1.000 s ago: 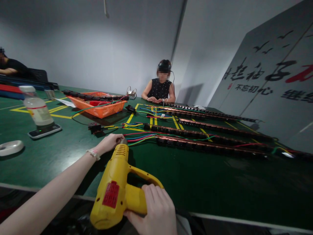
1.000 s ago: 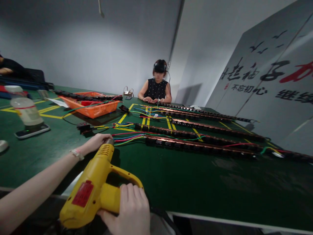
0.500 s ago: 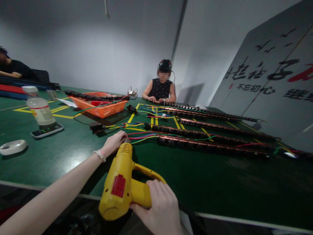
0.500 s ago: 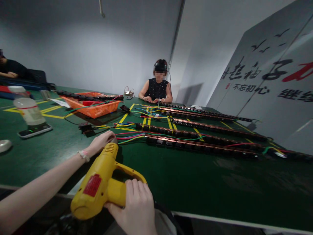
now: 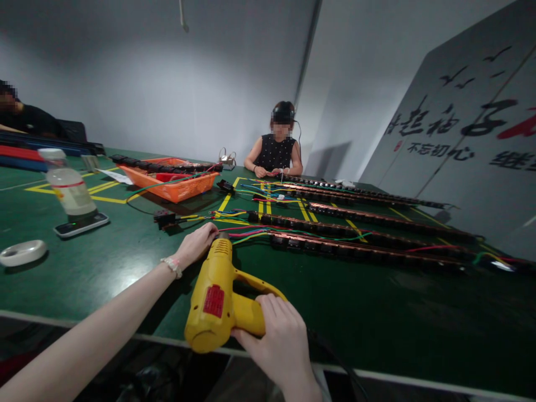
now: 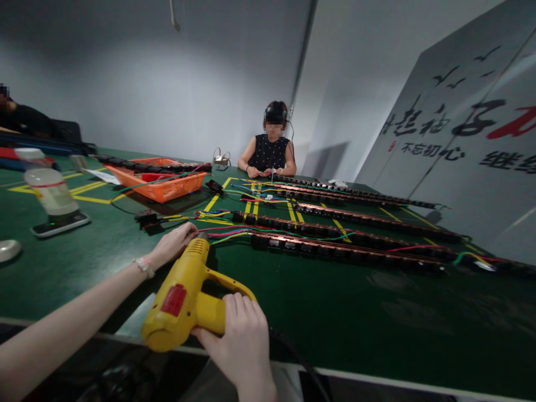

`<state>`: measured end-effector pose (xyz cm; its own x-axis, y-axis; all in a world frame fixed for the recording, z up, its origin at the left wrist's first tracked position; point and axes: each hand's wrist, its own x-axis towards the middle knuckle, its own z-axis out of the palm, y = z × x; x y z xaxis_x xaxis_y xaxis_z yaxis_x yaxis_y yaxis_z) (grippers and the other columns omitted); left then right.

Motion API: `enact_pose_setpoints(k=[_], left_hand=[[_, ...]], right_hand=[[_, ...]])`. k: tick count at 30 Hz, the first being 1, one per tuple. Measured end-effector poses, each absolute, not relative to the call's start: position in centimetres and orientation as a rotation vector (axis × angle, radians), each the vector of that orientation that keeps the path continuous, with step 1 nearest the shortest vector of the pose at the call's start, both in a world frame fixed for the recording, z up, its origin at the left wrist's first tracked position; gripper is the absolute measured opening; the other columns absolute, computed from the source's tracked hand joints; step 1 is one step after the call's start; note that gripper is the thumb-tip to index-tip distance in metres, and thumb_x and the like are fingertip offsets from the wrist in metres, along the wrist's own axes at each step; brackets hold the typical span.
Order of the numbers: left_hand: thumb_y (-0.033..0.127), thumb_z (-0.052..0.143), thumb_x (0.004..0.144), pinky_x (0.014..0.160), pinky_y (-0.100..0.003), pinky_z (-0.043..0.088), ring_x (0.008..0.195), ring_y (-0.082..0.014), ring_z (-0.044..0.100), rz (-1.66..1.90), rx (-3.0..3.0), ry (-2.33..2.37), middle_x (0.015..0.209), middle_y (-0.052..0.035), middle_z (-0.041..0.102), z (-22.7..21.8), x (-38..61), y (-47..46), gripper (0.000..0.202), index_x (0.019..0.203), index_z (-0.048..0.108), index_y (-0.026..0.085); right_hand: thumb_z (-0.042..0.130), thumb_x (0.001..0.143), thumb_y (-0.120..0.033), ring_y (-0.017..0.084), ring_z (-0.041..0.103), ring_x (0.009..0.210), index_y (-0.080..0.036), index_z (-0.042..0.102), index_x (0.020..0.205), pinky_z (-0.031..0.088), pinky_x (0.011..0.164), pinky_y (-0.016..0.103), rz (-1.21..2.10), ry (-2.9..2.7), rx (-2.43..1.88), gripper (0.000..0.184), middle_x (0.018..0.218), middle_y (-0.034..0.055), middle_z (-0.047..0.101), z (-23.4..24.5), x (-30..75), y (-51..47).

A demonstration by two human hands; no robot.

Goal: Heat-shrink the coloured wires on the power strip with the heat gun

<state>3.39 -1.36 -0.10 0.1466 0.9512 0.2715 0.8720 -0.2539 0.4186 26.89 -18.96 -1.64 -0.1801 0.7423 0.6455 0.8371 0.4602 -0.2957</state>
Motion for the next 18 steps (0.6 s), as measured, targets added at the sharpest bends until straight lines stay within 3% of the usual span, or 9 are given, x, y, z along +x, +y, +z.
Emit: enact_pose_setpoints(k=[9, 18], left_hand=[[0.039, 0.029, 0.091, 0.066, -0.028, 0.039, 0.076, -0.0202, 0.06, 0.695, 2.269, 1.731, 0.082, -0.0037, 0.064, -0.5, 3.1, -1.1, 0.026, 0.101, 0.046, 0.023], [0.044, 0.027, 0.09, 0.068, -0.029, 0.04, 0.084, -0.0222, 0.061, 0.511, 2.308, 1.743, 0.091, -0.0041, 0.064, -0.3, 2.9, -1.5, 0.027, 0.099, 0.044, 0.025]], right_hand=[[0.056, 0.076, -0.065, 0.02, 0.054, 0.074, -0.021, 0.055, 0.085, 0.037, 0.069, 0.032, -0.155, -1.919, -1.377, 0.045, 0.078, 0.0013, 0.059, -1.4, 29.4, -19.1], [0.068, 0.073, -0.051, 0.02, 0.057, 0.08, -0.02, 0.056, 0.092, 0.04, 0.072, 0.03, -0.257, -1.914, -1.568, 0.039, 0.085, 0.0016, 0.062, -0.5, 32.0, -19.6]])
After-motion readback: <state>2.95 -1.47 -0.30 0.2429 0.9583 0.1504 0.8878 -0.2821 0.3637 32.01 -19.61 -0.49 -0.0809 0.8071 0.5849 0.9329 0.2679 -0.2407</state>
